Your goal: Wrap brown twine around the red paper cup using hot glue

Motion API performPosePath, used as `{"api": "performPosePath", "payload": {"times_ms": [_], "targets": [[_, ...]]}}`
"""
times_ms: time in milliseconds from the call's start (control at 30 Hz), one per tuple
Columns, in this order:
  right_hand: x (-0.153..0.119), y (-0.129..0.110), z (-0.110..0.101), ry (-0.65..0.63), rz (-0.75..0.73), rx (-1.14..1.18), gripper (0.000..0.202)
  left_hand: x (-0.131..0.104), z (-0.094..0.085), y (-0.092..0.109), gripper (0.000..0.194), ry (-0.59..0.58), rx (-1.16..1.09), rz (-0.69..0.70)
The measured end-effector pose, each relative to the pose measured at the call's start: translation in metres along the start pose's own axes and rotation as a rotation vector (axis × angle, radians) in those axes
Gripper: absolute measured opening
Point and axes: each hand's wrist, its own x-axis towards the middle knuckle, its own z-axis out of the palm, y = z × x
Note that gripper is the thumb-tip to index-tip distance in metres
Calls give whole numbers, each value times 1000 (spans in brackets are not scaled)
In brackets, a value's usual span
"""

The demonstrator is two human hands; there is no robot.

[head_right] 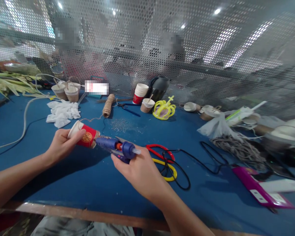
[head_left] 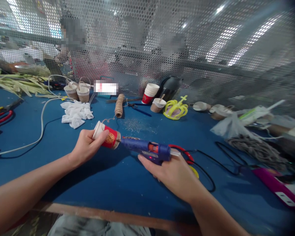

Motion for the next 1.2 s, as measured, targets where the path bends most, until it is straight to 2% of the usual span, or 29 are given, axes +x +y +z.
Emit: {"api": "performPosePath", "payload": {"times_ms": [200, 400, 533, 733, 833, 967, 1200], "targets": [[-4, 10, 1, -4, 8, -32, 19, -3, -2, 2, 42, 6, 66, 112], [-6, 7, 0, 51, 33, -59, 26, -5, -3, 7, 38, 26, 106, 241], [-5, 7, -1, 55, 32, -36, 24, -5, -3, 7, 38, 25, 118, 334], [-5, 12, -2, 34, 75, -128, 35, -6, -4, 4, 38, 16, 122, 457], [-5, 12, -3, 31, 47, -131, 35, -6, -5, 5, 38, 13, 122, 514], [-4, 11, -3, 32, 6, -141, 33, -6, -5, 6, 39, 9, 126, 557], [-4, 9, -3, 37, 33, -85, 31, -5, -4, 4, 40, 30, 132, 570]]}}
